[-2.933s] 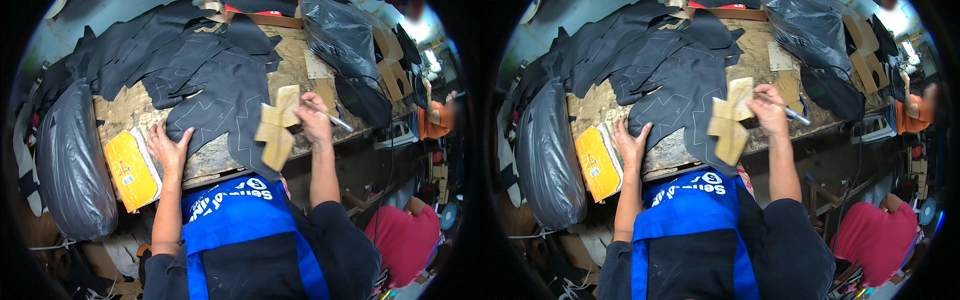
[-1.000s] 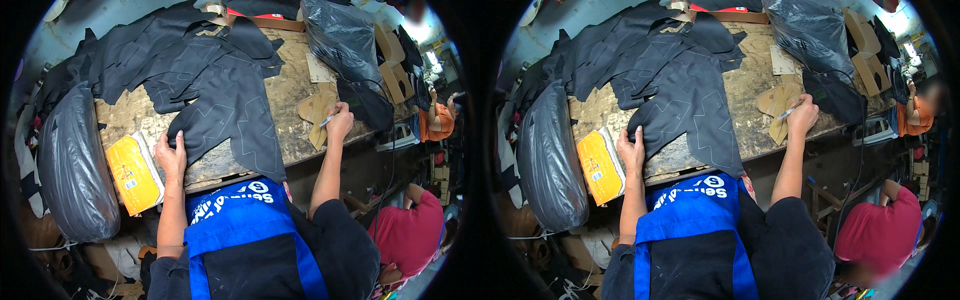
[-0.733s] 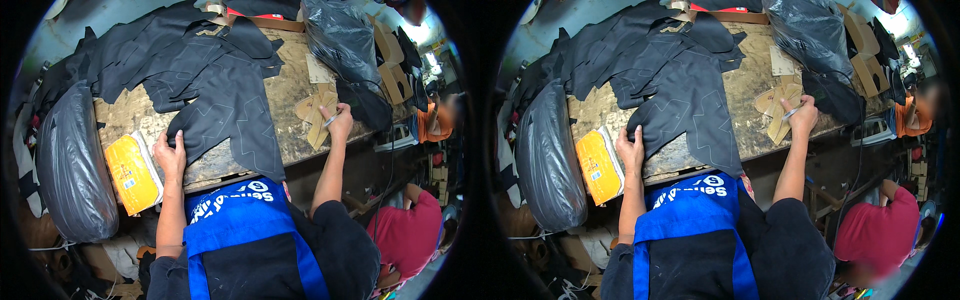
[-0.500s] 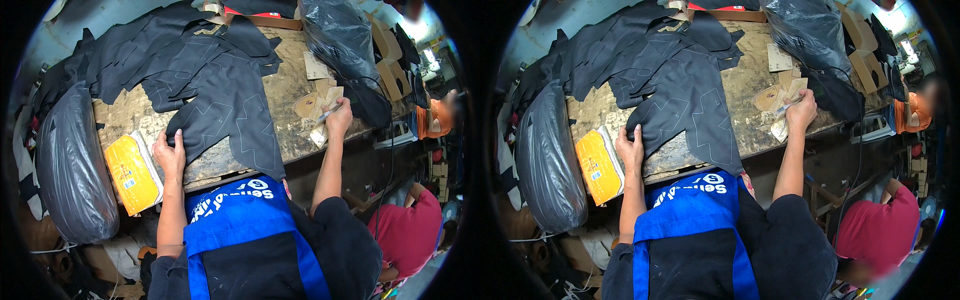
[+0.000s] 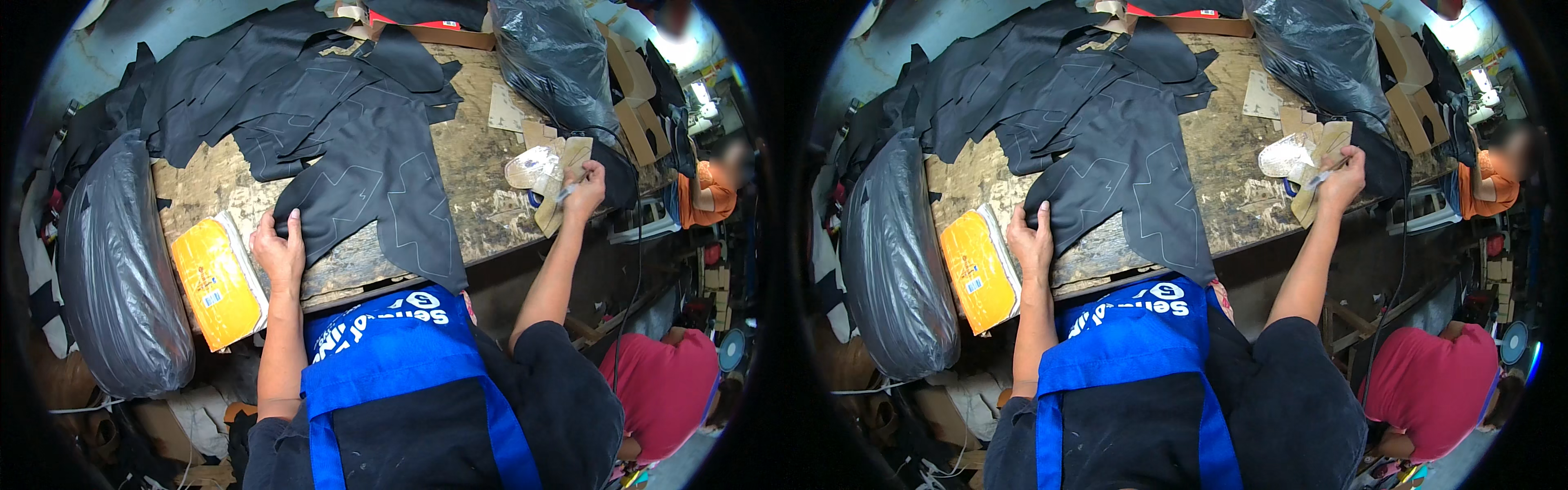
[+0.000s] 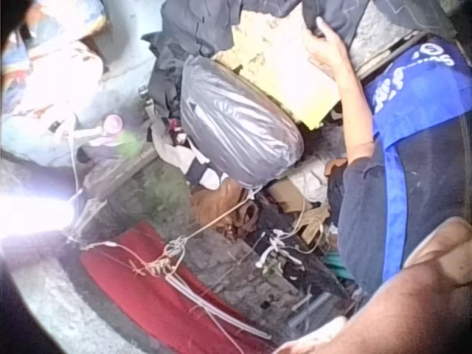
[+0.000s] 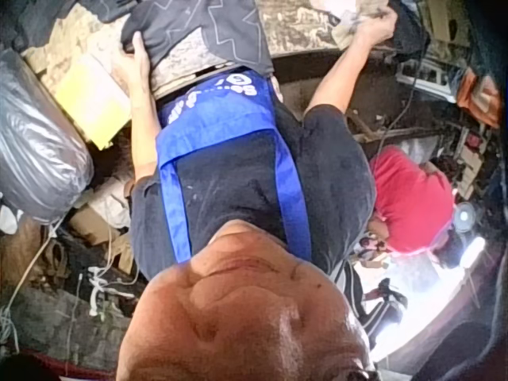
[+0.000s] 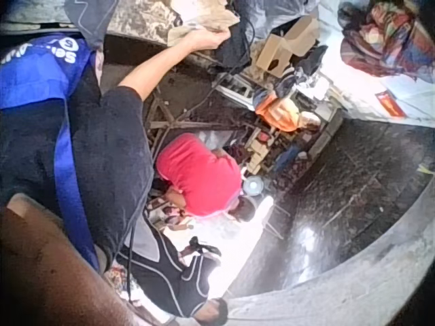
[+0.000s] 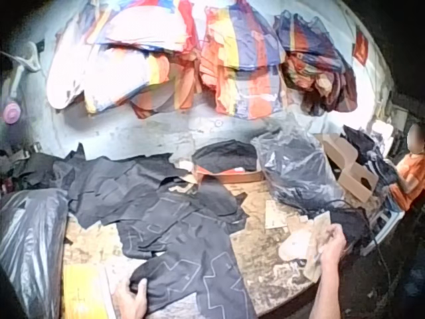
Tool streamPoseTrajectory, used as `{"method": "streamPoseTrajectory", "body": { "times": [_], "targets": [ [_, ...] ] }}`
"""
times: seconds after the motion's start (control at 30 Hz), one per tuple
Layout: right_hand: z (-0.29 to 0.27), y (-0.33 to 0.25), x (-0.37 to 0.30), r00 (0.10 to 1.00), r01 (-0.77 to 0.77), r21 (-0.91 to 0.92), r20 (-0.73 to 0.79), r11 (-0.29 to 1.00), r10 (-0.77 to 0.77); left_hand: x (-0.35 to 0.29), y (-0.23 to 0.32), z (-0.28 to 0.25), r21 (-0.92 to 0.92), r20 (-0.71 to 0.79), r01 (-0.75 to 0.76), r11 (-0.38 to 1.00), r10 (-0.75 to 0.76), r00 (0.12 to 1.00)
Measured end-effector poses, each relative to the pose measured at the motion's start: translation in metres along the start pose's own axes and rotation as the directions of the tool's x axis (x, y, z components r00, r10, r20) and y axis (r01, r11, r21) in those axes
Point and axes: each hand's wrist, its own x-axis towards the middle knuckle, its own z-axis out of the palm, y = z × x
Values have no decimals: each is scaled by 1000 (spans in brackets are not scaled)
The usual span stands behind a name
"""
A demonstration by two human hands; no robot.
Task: The person places cardboard templates on black fabric pieces and traces their outlines with a white marker. They repeatedly pick up templates, position them on different fabric sections, trace, and set the templates aside while working at a cluttered table.
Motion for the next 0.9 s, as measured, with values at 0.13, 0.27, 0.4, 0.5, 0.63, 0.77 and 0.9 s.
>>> {"method": "streamPoseTrajectory", "body": {
  "times": [0.13,0.27,0.4,0.5,0.63,0.77,0.9],
  "targets": [
    [-20,26,27,998,-41,319,55,947,25,0,-2,0,6,6,12,1000,-12,1000],
    [-47,38,49,996,-90,417,29,904,85,-1,-6,1,-52,-10,20,998,-20,1000],
    [-71,33,60,982,-179,598,159,781,103,-3,-9,2,-85,0,97,992,-97,995],
    [-76,25,58,964,-170,501,265,849,37,-2,-11,3,-119,-32,48,992,-52,998],
    [-56,14,49,919,-279,617,393,736,20,-2,-13,3,-106,-18,84,991,-87,996],
    [-32,-2,42,858,-365,617,514,697,-5,-2,-11,2,-138,-16,91,986,-94,995],
    [-18,-17,38,816,-424,626,577,654,-23,-2,-5,0,-109,-17,108,988,-110,994]
  ]
}}
